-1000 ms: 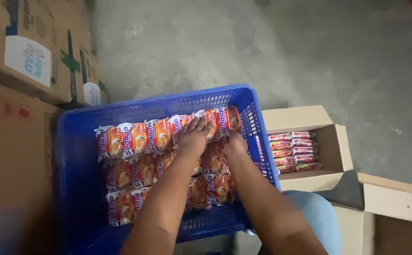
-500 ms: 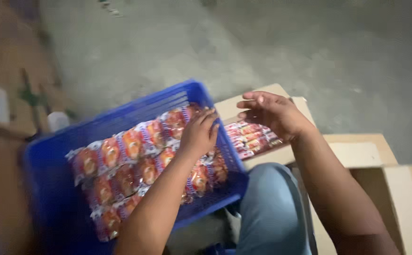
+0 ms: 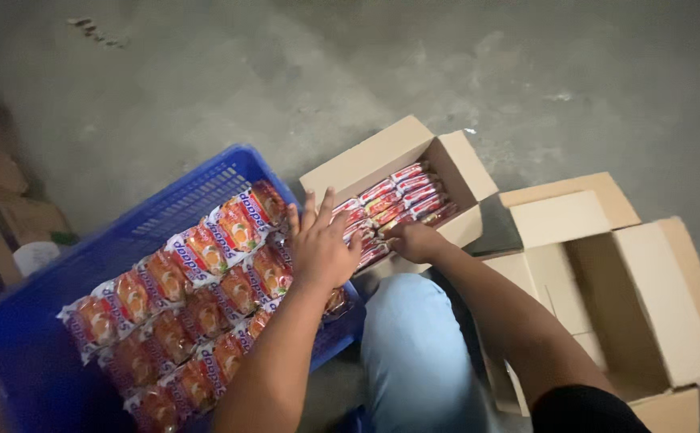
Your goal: The person transfers individually wrapped snack packs from a blue plastic basket into a cardboard box. They pick up the packs by hand and place them into the box, repeating the action throughout the clip.
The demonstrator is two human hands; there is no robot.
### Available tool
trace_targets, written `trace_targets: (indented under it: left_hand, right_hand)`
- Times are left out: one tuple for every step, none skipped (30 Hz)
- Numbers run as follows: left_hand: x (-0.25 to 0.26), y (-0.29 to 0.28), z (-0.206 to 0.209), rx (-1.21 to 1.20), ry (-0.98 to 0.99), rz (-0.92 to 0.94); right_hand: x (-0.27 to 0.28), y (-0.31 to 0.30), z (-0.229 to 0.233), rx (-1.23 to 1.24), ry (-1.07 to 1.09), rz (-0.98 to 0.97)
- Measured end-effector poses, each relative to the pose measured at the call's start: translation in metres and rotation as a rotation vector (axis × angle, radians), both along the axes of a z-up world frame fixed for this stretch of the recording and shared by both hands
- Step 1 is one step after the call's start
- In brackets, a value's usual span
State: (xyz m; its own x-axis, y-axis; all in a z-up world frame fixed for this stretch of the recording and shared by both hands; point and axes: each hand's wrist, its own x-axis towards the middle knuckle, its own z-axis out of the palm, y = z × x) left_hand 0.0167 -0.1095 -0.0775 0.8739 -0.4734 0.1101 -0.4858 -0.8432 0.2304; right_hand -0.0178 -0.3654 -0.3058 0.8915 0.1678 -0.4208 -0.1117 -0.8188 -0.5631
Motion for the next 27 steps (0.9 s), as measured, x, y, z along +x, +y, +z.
trace_targets:
  left_hand:
    - [-0.001, -0.002, 0.007, 0.010, 0.027, -0.006]
    - [-0.002, -0.003, 0.014, 0.020, 0.054, -0.012]
    - [-0.001, -0.005, 0.011, 0.027, 0.058, -0.003]
    - [0.000, -0.006, 0.008, 0.056, 0.046, -0.011]
    - [0.000, -0.007, 0.005, 0.084, 0.035, -0.015]
    - [0.001, -0.006, 0.002, 0.091, 0.040, -0.004]
    - [0.002, -0.007, 0.000, 0.098, 0.047, -0.009]
    - [0.002, -0.006, -0.003, 0.104, 0.054, -0.013]
    - [0.004, -0.006, -0.002, 0.109, 0.057, -0.005]
    - [0.006, -0.006, -0.002, 0.108, 0.070, -0.018]
    - [0.008, -0.006, -0.001, 0.107, 0.082, -0.032]
    - [0.009, -0.004, -0.007, 0.111, 0.084, -0.023]
    - [0.008, -0.004, -0.014, 0.083, 0.038, -0.022]
    - [0.006, -0.004, -0.020, 0.056, -0.008, -0.021]
    - [0.007, -0.004, -0.022, 0.055, -0.006, -0.022]
    - [0.006, -0.005, -0.023, 0.073, -0.002, -0.010]
    - [0.007, -0.006, -0.024, 0.088, -0.002, 0.002]
    - [0.009, -0.008, -0.017, 0.084, -0.004, 0.001]
    - [0.009, -0.009, -0.011, 0.109, 0.037, 0.002]
    - [0.009, -0.009, -0.004, 0.135, 0.077, 0.002]
    - [0.009, -0.008, 0.004, 0.133, 0.077, 0.003]
    - [0.009, -0.007, 0.012, 0.115, 0.115, -0.016]
    - [0.008, -0.005, 0.020, 0.098, 0.157, -0.033]
    - [0.005, 0.000, 0.011, 0.097, 0.160, -0.031]
    - [0.006, 0.001, 0.005, 0.077, 0.146, -0.040]
    - [0.007, 0.002, -0.001, 0.057, 0.133, -0.049]
    - [0.009, 0.005, 0.007, 0.049, 0.122, -0.049]
  right_hand:
    - [0.006, 0.003, -0.029, -0.055, 0.072, 0.020]
    - [0.012, 0.007, -0.059, -0.110, 0.143, 0.040]
    - [0.017, 0.014, -0.054, -0.103, 0.146, 0.049]
    - [0.022, 0.022, -0.048, -0.135, 0.192, 0.071]
    - [0.027, 0.031, -0.042, -0.169, 0.237, 0.097]
    - [0.030, 0.034, -0.054, -0.162, 0.241, 0.109]
    - [0.034, 0.037, -0.066, -0.197, 0.263, 0.149]
    - [0.037, 0.041, -0.078, -0.233, 0.284, 0.189]
    - [0.041, 0.045, -0.093, -0.229, 0.285, 0.199]
    - [0.044, 0.050, -0.109, -0.273, 0.310, 0.189]
    - [0.048, 0.055, -0.123, -0.319, 0.333, 0.178]
    - [0.050, 0.055, -0.116, -0.316, 0.332, 0.187]
    - [0.049, 0.053, -0.108, -0.314, 0.336, 0.233]
    - [0.047, 0.051, -0.100, -0.313, 0.339, 0.278]
    - [0.047, 0.050, -0.087, -0.313, 0.342, 0.278]
    - [0.046, 0.049, -0.075, -0.256, 0.340, 0.272]
    - [0.048, 0.046, -0.061, -0.202, 0.335, 0.264]
    - [0.053, 0.045, -0.041, -0.206, 0.333, 0.262]
    - [0.057, 0.047, -0.021, -0.227, 0.300, 0.235]
    - [0.060, 0.048, -0.002, -0.247, 0.267, 0.208]
    - [0.071, 0.033, -0.007, -0.249, 0.267, 0.208]
    - [0.082, 0.018, -0.012, -0.156, 0.108, 0.305]
    - [0.091, 0.005, -0.018, -0.061, -0.050, 0.399]
    - [0.089, -0.002, 0.005, -0.061, -0.047, 0.401]
    - [0.093, -0.013, 0.031, 0.040, 0.015, 0.074]
    - [0.096, -0.024, 0.059, 0.144, 0.072, -0.253]
    - [0.089, -0.022, 0.092, 0.136, 0.060, -0.251]
